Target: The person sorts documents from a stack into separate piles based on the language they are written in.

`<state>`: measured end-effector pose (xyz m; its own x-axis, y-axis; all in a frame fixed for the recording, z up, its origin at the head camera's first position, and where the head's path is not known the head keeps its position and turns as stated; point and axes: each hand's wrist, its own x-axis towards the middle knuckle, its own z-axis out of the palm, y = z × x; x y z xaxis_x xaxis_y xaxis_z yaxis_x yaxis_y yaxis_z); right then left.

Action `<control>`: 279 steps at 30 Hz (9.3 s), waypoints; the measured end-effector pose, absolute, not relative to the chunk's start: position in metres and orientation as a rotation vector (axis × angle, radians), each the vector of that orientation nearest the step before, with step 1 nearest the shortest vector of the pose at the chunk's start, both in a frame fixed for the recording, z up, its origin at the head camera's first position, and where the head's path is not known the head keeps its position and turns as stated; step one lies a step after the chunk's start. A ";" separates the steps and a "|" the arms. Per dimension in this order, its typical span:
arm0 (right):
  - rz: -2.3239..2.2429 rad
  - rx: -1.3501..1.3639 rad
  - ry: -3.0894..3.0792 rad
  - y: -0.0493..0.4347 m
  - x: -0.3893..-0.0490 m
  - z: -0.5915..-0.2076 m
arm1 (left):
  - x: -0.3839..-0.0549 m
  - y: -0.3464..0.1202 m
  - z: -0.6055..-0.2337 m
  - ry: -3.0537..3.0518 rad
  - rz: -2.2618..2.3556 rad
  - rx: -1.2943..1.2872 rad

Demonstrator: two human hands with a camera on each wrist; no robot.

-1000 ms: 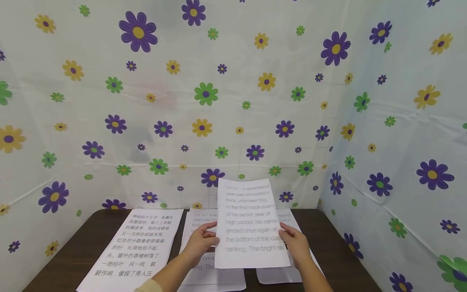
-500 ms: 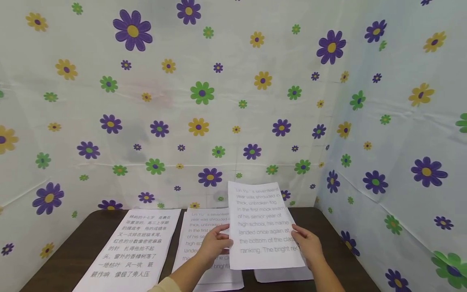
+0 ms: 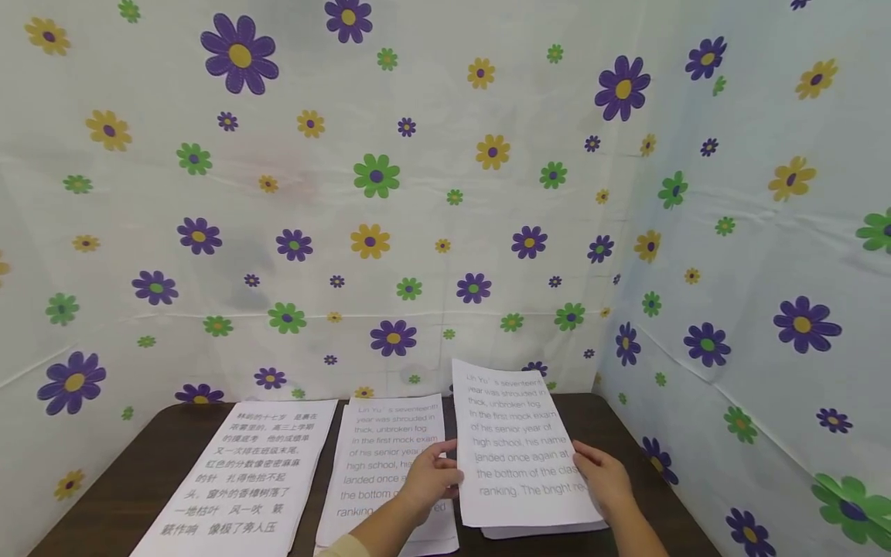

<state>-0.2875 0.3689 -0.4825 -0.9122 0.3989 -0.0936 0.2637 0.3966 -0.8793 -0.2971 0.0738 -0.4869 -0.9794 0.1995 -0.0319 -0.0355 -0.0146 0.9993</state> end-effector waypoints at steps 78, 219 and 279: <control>1.334 -0.480 -2.683 0.352 -0.302 -0.484 | -0.290 0.068 -0.477 2.213 1.792 0.402; 1.970 -0.223 -2.393 0.179 -0.310 -0.503 | -0.306 -0.107 -0.505 2.587 1.905 -0.117; 1.820 -0.323 -2.410 0.294 -0.281 -0.437 | -0.301 -0.022 -0.450 2.051 2.227 0.172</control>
